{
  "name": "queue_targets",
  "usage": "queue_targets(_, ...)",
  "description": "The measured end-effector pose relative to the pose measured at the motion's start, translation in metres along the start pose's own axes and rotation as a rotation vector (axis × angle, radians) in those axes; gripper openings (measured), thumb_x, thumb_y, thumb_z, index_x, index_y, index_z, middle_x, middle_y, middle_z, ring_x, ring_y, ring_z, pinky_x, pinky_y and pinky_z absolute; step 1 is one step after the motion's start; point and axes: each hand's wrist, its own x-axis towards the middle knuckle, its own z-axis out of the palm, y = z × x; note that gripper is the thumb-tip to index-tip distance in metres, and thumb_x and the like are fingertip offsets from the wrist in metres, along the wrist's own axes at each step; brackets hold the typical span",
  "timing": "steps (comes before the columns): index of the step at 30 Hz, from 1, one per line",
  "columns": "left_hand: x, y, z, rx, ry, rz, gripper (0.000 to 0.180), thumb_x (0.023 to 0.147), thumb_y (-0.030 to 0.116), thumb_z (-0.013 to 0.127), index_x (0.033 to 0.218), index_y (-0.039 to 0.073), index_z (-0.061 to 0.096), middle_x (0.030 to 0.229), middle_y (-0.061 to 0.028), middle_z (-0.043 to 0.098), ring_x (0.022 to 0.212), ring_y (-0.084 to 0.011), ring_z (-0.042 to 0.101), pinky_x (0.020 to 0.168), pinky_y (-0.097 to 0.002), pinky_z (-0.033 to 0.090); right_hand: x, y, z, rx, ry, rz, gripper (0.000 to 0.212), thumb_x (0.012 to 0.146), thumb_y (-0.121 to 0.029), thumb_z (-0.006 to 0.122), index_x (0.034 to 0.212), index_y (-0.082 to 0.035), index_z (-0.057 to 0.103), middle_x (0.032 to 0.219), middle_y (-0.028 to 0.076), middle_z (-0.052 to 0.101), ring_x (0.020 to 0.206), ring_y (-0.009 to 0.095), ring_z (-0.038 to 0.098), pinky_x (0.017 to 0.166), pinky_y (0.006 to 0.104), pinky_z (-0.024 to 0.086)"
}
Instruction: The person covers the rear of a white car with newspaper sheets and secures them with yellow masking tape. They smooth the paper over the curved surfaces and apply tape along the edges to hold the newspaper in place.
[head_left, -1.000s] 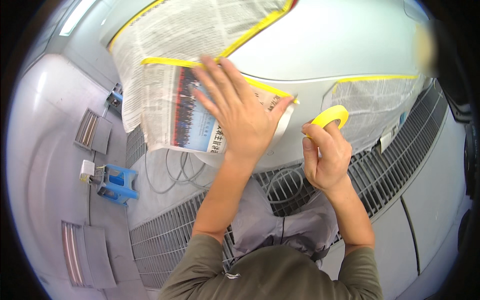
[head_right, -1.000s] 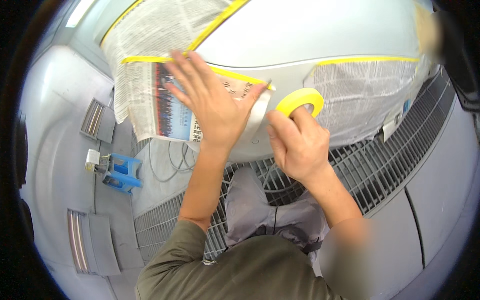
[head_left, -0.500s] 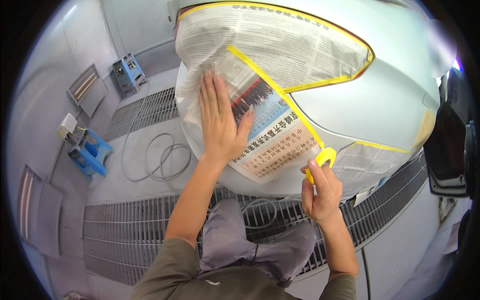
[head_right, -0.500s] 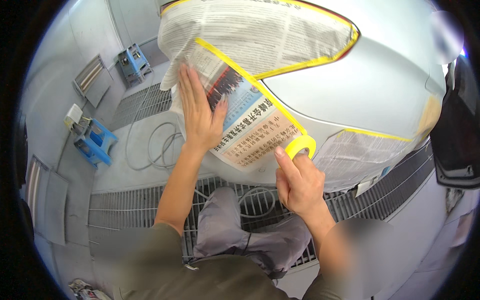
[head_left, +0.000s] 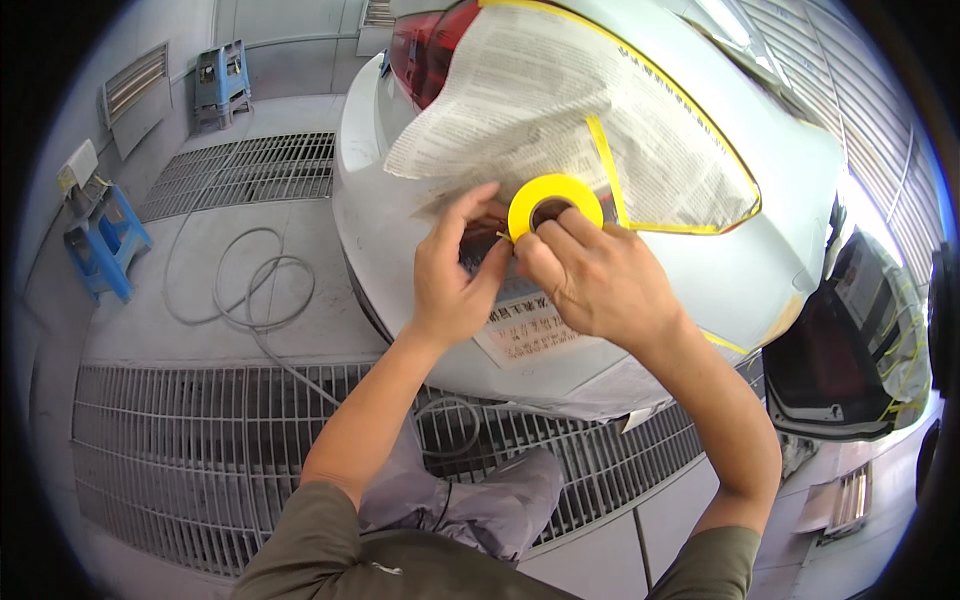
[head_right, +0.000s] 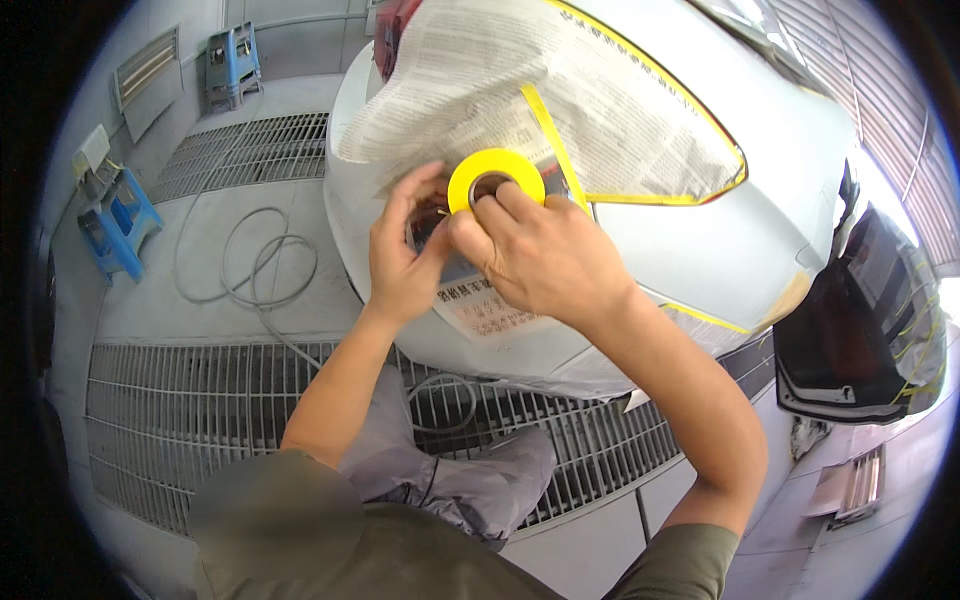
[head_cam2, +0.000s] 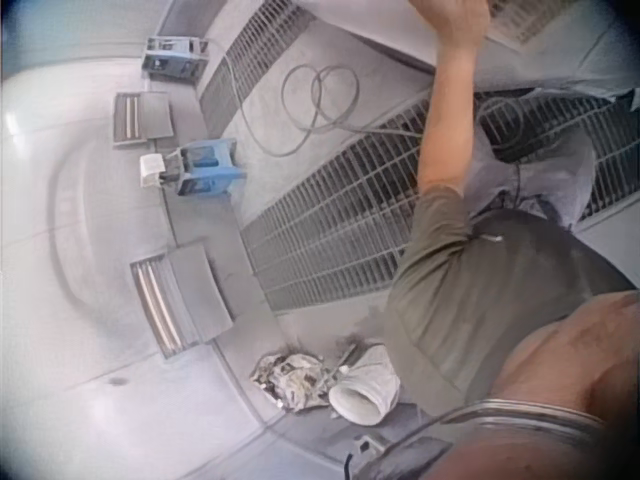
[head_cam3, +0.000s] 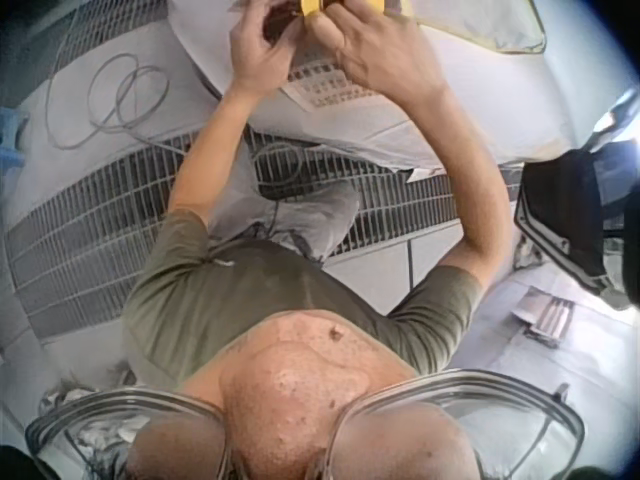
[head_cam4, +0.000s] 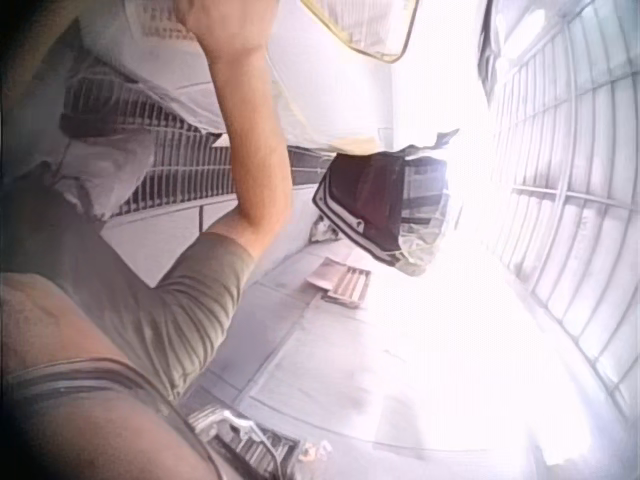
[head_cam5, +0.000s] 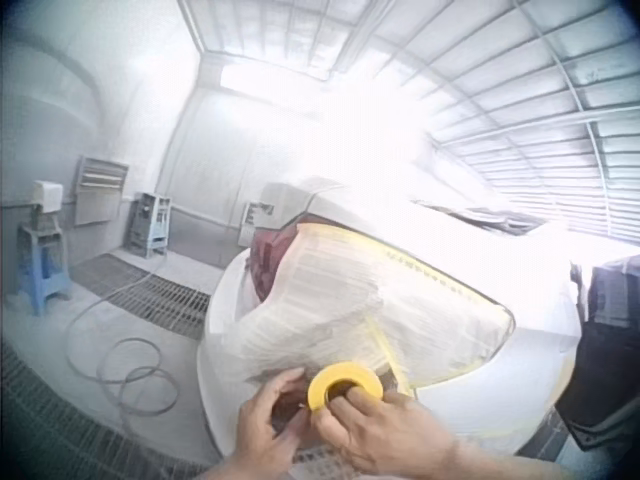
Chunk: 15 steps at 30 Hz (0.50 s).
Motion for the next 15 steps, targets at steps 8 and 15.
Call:
queue_targets(8,-0.002,-0.016,-0.002,-0.414,0.134,-0.207,0.013,0.102,0.002,0.07,0.113,-0.002,0.066,0.104,-0.0067,0.076,0.091,-0.0079,0.069,0.079,-0.0236,0.055,0.018,-0.008,0.004,-0.063,-0.118,-0.038,0.018,0.097,-0.024,0.059,0.109,-0.01,0.059,0.088,0.002,0.063,0.087,0.015,0.065,0.058,0.0302,0.055)
queue_targets(15,0.029,-0.021,-0.01,0.121,0.38,-0.2,0.01,0.1,0.008,0.071,0.101,0.0,0.065,0.087,-0.0115,0.076,0.075,-0.0242,0.075,0.068,-0.0351,0.057,0.038,0.021,-0.09,-0.485,-0.111,0.003,0.027,0.096,-0.025,0.061,0.121,-0.016,0.061,0.078,-0.002,0.054,0.079,0.013,0.058,0.051,0.0296,0.045)
